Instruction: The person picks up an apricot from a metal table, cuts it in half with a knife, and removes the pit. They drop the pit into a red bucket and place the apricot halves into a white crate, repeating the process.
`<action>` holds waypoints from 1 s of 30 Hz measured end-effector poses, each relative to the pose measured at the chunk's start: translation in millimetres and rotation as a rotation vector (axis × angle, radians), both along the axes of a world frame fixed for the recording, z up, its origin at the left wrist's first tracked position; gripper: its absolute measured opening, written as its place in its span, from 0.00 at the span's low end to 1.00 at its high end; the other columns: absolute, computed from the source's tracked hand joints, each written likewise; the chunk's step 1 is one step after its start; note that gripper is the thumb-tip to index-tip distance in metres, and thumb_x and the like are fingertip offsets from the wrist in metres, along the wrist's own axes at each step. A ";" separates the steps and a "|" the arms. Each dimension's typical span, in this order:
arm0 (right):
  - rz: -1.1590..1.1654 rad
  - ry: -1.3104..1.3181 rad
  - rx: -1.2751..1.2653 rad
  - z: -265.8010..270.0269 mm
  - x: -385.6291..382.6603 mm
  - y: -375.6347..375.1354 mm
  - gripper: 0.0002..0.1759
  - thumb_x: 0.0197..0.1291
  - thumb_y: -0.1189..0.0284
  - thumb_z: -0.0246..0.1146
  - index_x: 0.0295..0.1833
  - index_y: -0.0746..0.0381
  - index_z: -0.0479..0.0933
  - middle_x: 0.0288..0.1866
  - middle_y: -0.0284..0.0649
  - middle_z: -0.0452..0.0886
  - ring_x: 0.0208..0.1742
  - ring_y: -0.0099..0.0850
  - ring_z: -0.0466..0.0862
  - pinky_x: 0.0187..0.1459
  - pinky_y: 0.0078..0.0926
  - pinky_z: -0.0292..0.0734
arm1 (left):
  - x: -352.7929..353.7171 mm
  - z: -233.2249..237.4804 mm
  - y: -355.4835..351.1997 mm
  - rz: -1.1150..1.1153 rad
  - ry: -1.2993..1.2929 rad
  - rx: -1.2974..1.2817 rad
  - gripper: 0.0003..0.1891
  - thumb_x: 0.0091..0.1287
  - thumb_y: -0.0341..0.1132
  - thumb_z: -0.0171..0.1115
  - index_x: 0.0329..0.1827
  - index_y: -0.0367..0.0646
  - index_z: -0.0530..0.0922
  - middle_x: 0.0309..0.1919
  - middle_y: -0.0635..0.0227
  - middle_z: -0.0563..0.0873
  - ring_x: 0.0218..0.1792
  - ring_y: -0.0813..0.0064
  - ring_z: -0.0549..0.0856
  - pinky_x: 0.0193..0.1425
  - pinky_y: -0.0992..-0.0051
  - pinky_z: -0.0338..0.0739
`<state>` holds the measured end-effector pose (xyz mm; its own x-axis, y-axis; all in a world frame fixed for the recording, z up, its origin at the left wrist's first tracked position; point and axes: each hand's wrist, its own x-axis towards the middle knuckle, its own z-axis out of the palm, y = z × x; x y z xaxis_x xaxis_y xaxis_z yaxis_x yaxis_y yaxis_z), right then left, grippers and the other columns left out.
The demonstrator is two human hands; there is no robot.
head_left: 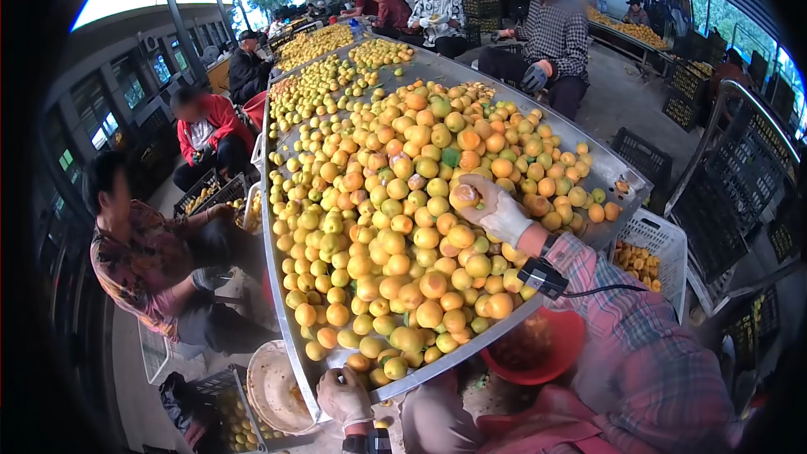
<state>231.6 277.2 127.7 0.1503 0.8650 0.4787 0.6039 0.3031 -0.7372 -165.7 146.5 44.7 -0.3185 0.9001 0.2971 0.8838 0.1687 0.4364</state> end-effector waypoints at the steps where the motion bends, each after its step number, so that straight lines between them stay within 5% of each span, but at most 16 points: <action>1: 0.139 0.136 0.036 6.5 -3.3 -16.0 0.29 0.53 0.71 0.66 0.62 0.62 0.70 0.51 0.45 0.80 0.54 0.38 0.81 0.57 0.31 0.75 | 0.3 -0.3 -0.7 -0.008 0.001 0.004 0.11 0.62 0.38 0.61 0.28 0.39 0.81 0.28 0.57 0.82 0.36 0.54 0.80 0.42 0.59 0.73; 3: 0.252 0.290 -0.116 31.3 -15.6 -57.1 0.27 0.53 0.74 0.66 0.60 0.62 0.71 0.53 0.40 0.77 0.54 0.30 0.78 0.57 0.28 0.73 | 0.3 0.2 -1.3 0.013 0.023 -0.002 0.12 0.62 0.39 0.61 0.29 0.39 0.81 0.28 0.57 0.82 0.35 0.54 0.80 0.42 0.59 0.73; 7: 0.251 0.197 -0.103 30.1 -32.2 -116.4 0.27 0.51 0.73 0.68 0.59 0.61 0.72 0.47 0.37 0.77 0.50 0.30 0.78 0.55 0.27 0.74 | 0.9 -1.1 -2.4 0.016 0.033 -0.022 0.12 0.62 0.41 0.60 0.31 0.39 0.82 0.31 0.56 0.84 0.38 0.54 0.81 0.44 0.58 0.74; 10: 0.258 0.438 -0.215 17.7 -51.4 -165.9 0.23 0.52 0.73 0.69 0.54 0.61 0.73 0.42 0.34 0.76 0.42 0.23 0.76 0.48 0.20 0.73 | -4.6 -8.7 -2.9 -0.025 0.003 0.024 0.14 0.62 0.42 0.60 0.34 0.39 0.82 0.35 0.54 0.85 0.40 0.51 0.82 0.47 0.59 0.74; 11: 0.255 0.576 -0.245 1.6 -59.4 -181.8 0.24 0.52 0.74 0.70 0.55 0.62 0.72 0.38 0.30 0.70 0.41 0.21 0.71 0.48 0.18 0.70 | -7.6 -8.5 -3.6 -0.067 -0.032 0.016 0.15 0.62 0.43 0.60 0.39 0.39 0.83 0.36 0.54 0.85 0.39 0.52 0.82 0.48 0.59 0.74; 15: 0.158 0.538 -0.456 -35.1 -72.4 -240.3 0.24 0.54 0.70 0.70 0.56 0.62 0.74 0.44 0.34 0.76 0.47 0.22 0.76 0.53 0.23 0.72 | -4.4 -16.3 -9.3 -0.183 -0.513 0.218 0.20 0.71 0.36 0.59 0.60 0.32 0.72 0.53 0.55 0.82 0.53 0.64 0.81 0.62 0.69 0.73; 17: 0.112 0.581 -0.406 -45.3 -74.7 -259.4 0.25 0.53 0.69 0.71 0.57 0.62 0.74 0.47 0.36 0.78 0.50 0.23 0.77 0.55 0.25 0.72 | 13.7 -2.8 -23.2 -0.312 -0.594 0.261 0.20 0.72 0.32 0.57 0.63 0.32 0.70 0.54 0.55 0.81 0.55 0.66 0.80 0.62 0.70 0.73; 20: 0.038 0.548 -0.340 -48.0 -74.1 -273.2 0.26 0.53 0.68 0.71 0.55 0.64 0.72 0.42 0.34 0.78 0.43 0.25 0.80 0.49 0.26 0.78 | 81.2 50.2 -68.8 -0.640 -0.868 0.074 0.23 0.74 0.36 0.55 0.68 0.33 0.66 0.59 0.56 0.77 0.58 0.67 0.78 0.64 0.71 0.72; 23: 0.059 0.589 -0.366 -33.6 -78.2 -282.6 0.27 0.53 0.67 0.71 0.57 0.64 0.72 0.44 0.38 0.80 0.45 0.28 0.81 0.51 0.28 0.77 | 128.7 42.7 -103.7 -0.882 -1.212 -0.301 0.32 0.74 0.46 0.56 0.72 0.34 0.61 0.63 0.57 0.75 0.60 0.67 0.77 0.65 0.70 0.72; 24: 0.071 0.568 -0.322 -35.3 -81.4 -283.5 0.28 0.54 0.66 0.70 0.58 0.64 0.72 0.48 0.43 0.81 0.49 0.32 0.82 0.53 0.29 0.77 | 142.2 71.4 -115.5 -0.907 -1.022 -0.419 0.35 0.72 0.46 0.59 0.74 0.33 0.58 0.61 0.62 0.76 0.60 0.69 0.76 0.64 0.73 0.71; 25: 0.072 0.519 -0.281 -34.2 -83.2 -287.8 0.29 0.52 0.66 0.70 0.59 0.63 0.73 0.51 0.47 0.80 0.54 0.39 0.82 0.55 0.33 0.76 | 155.0 57.2 -122.4 -0.938 -1.292 -0.430 0.34 0.72 0.46 0.59 0.74 0.34 0.59 0.61 0.63 0.76 0.60 0.70 0.77 0.64 0.73 0.71; 30: -0.007 0.314 -0.306 -49.2 -81.1 -305.9 0.31 0.48 0.70 0.70 0.61 0.62 0.73 0.55 0.48 0.79 0.56 0.43 0.80 0.59 0.35 0.74 | 167.3 43.1 -140.3 -0.908 -1.653 -0.691 0.27 0.75 0.46 0.54 0.70 0.38 0.65 0.64 0.60 0.75 0.65 0.68 0.74 0.70 0.69 0.67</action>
<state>150.5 -28.7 78.5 0.2542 0.9582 0.1312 0.3379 0.0391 -0.9404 1.5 6.2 87.8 0.6571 0.7384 -0.1515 -0.3170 0.4530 0.8333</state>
